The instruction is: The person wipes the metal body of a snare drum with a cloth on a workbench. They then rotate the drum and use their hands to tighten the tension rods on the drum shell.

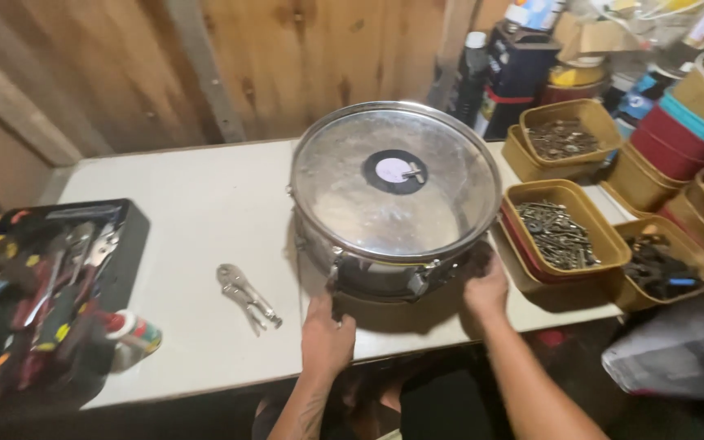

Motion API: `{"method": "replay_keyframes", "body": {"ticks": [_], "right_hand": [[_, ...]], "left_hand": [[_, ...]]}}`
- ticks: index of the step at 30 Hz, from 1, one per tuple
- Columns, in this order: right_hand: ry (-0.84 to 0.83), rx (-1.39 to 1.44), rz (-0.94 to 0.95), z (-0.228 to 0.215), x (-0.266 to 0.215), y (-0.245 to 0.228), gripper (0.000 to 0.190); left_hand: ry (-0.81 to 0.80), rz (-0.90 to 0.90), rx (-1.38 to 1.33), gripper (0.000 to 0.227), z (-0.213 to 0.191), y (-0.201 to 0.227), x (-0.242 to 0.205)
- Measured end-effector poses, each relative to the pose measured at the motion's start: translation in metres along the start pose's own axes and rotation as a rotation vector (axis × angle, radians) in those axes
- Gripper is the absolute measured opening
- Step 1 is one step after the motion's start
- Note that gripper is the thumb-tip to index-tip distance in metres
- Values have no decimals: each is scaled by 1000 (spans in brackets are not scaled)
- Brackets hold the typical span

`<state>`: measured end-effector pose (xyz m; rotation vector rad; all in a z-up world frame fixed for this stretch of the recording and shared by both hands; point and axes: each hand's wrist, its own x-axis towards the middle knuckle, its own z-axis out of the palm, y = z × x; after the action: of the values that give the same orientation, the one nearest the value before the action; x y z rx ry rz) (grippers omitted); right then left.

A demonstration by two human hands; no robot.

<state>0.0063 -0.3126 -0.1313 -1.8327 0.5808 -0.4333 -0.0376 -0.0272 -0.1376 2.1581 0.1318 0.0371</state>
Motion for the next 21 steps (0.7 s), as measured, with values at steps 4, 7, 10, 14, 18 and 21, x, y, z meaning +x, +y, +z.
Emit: {"method": "replay_keyframes", "body": {"ticks": [4,7,10,14,18,21], "right_hand": [[-69,384,-32,8,14,42,64],[-79,369,-2,-3,10,33,59],[22,255,67,-5,3,49,71],[15,-201,-63,0,-23,53,77],[-116,-466,-81,8,8,56,57],[-154,-384,-47,7,14,8,55]], "left_hand": [[1,-21,19,63,-5,16,-7],[-34,-87,55,78,-8,25,-7],[-56,-101,32,75,-9,24,-6],[-109,-214,-46,87,-25,41,-1],[-206,-285,10,88,-29,49,6],[-213,-275,-72,89,-35,85,-10]]}}
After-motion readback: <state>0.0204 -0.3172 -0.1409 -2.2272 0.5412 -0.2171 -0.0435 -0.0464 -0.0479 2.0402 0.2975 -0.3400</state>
